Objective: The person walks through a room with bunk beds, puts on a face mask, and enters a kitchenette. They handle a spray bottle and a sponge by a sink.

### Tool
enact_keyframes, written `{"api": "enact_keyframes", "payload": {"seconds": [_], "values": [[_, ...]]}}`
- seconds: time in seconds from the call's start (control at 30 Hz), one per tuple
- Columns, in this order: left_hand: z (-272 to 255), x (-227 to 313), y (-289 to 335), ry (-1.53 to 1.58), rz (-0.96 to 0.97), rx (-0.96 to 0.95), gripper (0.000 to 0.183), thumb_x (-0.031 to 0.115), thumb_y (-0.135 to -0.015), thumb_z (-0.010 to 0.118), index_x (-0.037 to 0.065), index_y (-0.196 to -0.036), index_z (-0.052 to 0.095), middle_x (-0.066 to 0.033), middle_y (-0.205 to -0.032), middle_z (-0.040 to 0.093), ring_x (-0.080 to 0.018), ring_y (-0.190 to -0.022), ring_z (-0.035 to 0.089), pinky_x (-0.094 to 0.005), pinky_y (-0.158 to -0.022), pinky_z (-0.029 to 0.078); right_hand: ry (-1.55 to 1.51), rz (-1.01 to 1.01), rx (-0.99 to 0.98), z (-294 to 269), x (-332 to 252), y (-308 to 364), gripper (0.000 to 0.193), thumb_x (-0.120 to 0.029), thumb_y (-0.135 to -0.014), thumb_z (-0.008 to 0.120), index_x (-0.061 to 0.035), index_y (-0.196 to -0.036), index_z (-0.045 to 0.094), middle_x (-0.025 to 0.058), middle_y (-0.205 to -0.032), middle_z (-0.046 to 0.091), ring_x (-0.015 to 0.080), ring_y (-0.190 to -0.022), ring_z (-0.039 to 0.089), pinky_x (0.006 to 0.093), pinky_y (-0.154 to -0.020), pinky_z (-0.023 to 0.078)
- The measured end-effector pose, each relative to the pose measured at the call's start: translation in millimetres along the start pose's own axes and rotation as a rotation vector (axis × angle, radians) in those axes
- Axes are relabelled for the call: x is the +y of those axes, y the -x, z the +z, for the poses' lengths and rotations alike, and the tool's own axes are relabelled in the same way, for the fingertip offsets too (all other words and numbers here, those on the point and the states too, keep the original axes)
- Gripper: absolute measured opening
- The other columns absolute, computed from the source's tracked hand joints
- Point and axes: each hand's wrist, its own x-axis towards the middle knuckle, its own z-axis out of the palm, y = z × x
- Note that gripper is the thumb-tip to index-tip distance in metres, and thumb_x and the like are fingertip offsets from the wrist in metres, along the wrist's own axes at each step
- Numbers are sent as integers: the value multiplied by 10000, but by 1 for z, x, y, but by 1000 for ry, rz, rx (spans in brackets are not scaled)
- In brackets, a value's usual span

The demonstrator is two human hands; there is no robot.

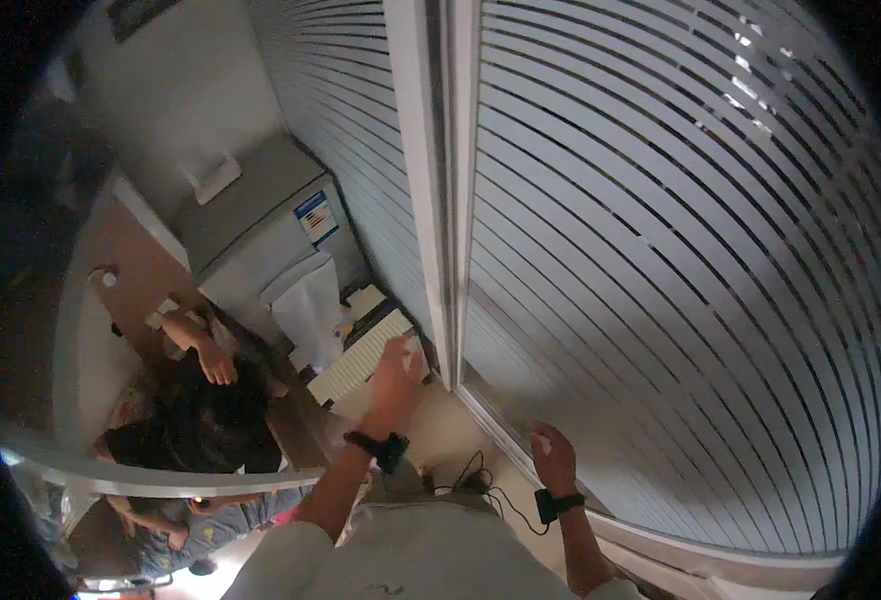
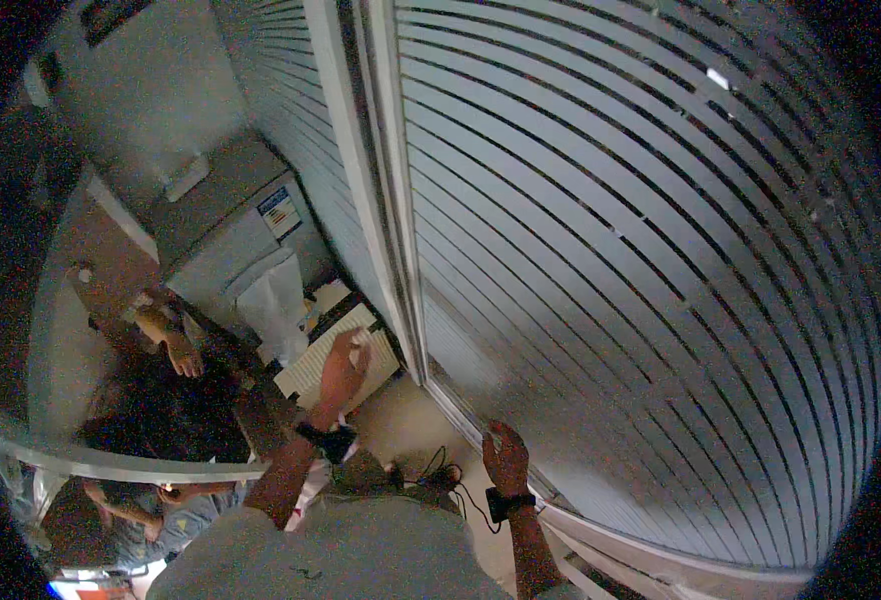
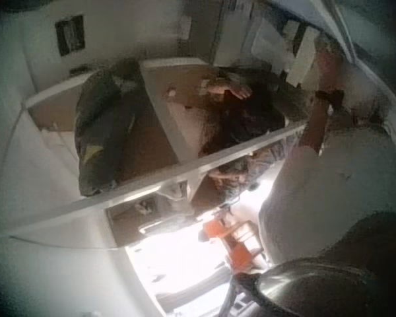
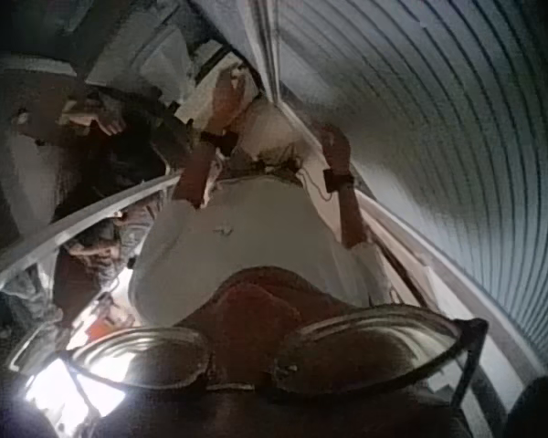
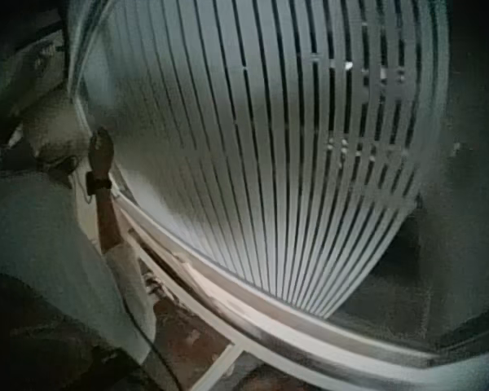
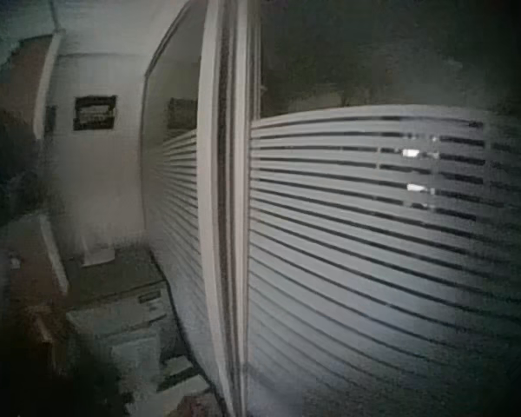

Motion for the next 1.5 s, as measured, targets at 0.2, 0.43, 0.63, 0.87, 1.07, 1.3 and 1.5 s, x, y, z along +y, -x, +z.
{"api": "enact_keyframes", "payload": {"seconds": [0.2,0.43,0.63,0.87,1.07,1.3,1.5], "values": [[-14,-189,-121,-64,-421,106,753,218,-942,643,30,-1574,279,-209,-940,720,-347,-813,692,-470,-746,542,0,66,-52,18,-9,-20,290,-245,-960,650,-39,-1160,693,163,-1082,735,350,-971,706,425,-860,560],[-42,-409,-206,186,-202,328,934,267,-945,621,36,-1629,28,-229,-831,711,-390,-786,675,-514,-691,520,71,112,-13,26,-53,-34,258,-202,-965,655,-35,-1161,663,172,-1086,734,346,-981,716,418,-842,567],[-48,-489,-247,-930,-91,-122,392,334,-990,598,63,-1274,594,-200,-947,722,-406,-884,681,-525,-813,542,100,216,-19,33,-79,-32,242,-196,-975,636,-32,-1151,663,174,-1091,736,351,-1001,720,428,-851,564],[-30,-344,-179,-217,100,282,302,321,-1057,517,67,-1113,672,-189,-869,695,-408,-794,669,-530,-698,540,171,174,-37,65,-74,-36,277,-201,-965,654,-25,-1177,672,183,-1085,744,354,-992,724,427,-869,572],[-87,-214,-170,-273,14,103,270,282,-1026,572,26,-1085,638,-198,-796,667,-414,-723,649,-510,-633,506,119,187,-74,75,-98,-59,266,-211,-968,660,-38,-1167,693,195,-1096,738,358,-992,723,429,-883,574],[-140,-110,-140,-39,130,-82,230,146,-993,618,-4,-826,567,-189,-776,630,-358,-667,621,-442,-625,493,125,-51,-266,81,-137,-107,333,-229,-977,661,-25,-1239,648,197,-1195,704,363,-1070,690,436,-918,561],[-117,-50,-83,64,306,-57,202,129,-974,636,11,-822,571,-168,-797,607,-334,-685,610,-446,-625,481,-10,-122,-385,96,-185,-145,394,-296,-1047,570,-26,-1333,574,199,-1170,698,347,-1033,693,439,-888,563]]}}
